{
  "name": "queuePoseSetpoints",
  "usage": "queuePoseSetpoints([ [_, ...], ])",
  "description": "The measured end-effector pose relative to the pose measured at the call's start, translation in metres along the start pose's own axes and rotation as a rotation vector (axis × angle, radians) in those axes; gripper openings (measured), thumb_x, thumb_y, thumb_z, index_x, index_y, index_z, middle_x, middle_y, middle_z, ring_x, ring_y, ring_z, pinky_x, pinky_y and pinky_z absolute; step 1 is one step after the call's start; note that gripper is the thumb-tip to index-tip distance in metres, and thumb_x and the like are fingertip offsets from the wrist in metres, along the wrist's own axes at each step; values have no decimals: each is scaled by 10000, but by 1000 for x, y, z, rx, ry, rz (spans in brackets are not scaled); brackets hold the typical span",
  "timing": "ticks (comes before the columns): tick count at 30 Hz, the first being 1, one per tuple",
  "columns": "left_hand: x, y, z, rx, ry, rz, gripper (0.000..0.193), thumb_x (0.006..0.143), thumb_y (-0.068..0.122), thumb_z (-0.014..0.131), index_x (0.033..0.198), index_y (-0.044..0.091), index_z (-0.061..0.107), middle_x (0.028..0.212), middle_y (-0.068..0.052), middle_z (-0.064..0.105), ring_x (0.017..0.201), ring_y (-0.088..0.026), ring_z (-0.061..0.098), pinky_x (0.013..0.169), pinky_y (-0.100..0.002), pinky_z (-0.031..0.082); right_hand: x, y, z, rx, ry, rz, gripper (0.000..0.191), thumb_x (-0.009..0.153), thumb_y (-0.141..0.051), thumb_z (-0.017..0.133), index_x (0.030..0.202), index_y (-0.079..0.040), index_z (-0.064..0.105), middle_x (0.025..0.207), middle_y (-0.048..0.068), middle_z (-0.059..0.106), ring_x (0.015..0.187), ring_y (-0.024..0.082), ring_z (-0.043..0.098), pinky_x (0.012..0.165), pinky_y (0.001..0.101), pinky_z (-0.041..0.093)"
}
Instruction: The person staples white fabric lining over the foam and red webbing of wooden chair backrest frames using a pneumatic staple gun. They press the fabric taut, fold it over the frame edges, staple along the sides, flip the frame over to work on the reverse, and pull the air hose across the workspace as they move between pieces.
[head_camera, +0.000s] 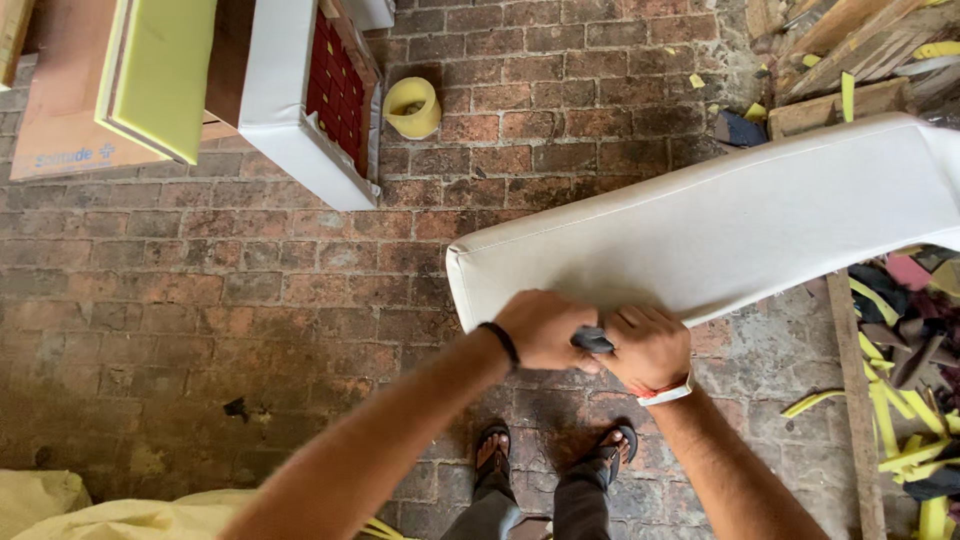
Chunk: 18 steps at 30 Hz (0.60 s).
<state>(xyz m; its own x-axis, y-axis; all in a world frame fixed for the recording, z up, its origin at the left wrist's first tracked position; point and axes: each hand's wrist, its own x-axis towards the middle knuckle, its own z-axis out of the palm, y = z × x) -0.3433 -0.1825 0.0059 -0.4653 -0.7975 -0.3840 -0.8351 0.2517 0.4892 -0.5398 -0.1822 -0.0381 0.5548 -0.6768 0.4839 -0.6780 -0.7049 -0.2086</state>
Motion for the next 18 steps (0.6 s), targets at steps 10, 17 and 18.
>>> queuePoseSetpoints([
  [10, 44, -11, -10, 548, 306, 45, 653, 1040, 497, 305, 1591, 185, 145, 1627, -262, 101, 1480, -454, 158, 1176, -577, 178, -30, 21, 35, -34, 133, -154, 238, 556, -216, 807, 675, -112, 629, 728, 20, 654, 721, 222, 691, 765, 391, 601],
  [17, 21, 13, 18, 543, 140, 106, 756, 1029, 532, 314, 1621, 125, 78, 1671, -229, -28, 1542, -411, -35, 1230, -576, 9, -45, 36, 52, -59, 273, -202, 252, 847, -214, 788, 681, -153, 609, 681, -29, 574, 669, 126, 639, 661, 304, 567],
  [18, 21, 14, 14, 576, 138, 103, 766, 1032, 539, 312, 1624, 114, 75, 1672, -234, -37, 1545, -417, -39, 1229, -584, 7, -46, 38, 53, -69, 268, -213, 243, 863, -226, 775, 694, -153, 616, 688, -32, 574, 669, 119, 632, 661, 297, 564],
])
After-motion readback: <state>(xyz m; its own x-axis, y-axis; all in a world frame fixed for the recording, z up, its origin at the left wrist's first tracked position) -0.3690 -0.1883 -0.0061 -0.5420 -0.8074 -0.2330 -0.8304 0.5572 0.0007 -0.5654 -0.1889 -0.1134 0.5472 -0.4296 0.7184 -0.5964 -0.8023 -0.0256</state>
